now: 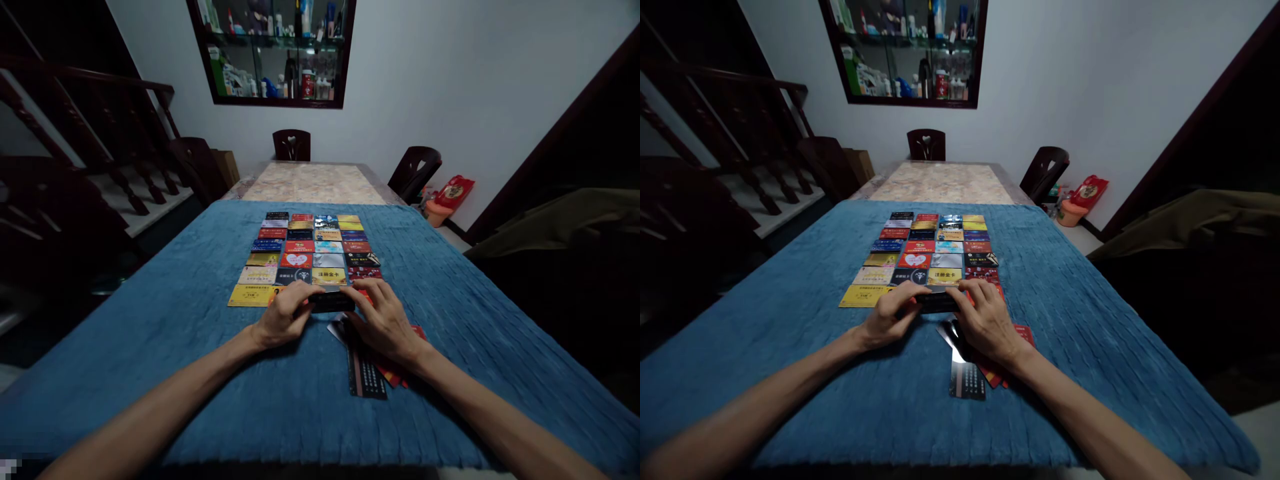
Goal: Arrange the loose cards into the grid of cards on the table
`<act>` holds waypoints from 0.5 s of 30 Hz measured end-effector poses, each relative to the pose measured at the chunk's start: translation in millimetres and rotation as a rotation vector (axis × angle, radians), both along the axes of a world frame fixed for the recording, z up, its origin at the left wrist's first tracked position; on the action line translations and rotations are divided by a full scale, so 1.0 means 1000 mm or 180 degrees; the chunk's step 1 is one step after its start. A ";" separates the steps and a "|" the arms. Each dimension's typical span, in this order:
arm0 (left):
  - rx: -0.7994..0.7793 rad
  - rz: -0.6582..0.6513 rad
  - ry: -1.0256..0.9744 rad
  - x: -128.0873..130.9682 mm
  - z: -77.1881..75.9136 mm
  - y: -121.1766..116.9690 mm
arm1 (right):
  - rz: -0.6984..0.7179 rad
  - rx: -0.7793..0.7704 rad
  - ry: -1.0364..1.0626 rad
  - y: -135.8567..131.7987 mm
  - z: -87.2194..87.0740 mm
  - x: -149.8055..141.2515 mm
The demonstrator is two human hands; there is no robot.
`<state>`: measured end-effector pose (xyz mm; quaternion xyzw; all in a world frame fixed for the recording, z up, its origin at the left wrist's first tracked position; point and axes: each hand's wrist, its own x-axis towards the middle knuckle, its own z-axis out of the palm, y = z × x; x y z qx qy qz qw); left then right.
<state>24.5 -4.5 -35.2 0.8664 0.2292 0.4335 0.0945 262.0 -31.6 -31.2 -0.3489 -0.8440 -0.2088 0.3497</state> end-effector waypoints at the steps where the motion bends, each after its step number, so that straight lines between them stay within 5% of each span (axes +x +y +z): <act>1: 0.0065 -0.0006 0.0013 0.000 0.000 0.000 | -0.0007 0.0008 0.0012 0.000 0.000 0.000; 15: 0.0829 0.0391 0.0764 -0.004 0.006 -0.005 | 0.0115 -0.0118 0.0166 0.000 0.002 0.003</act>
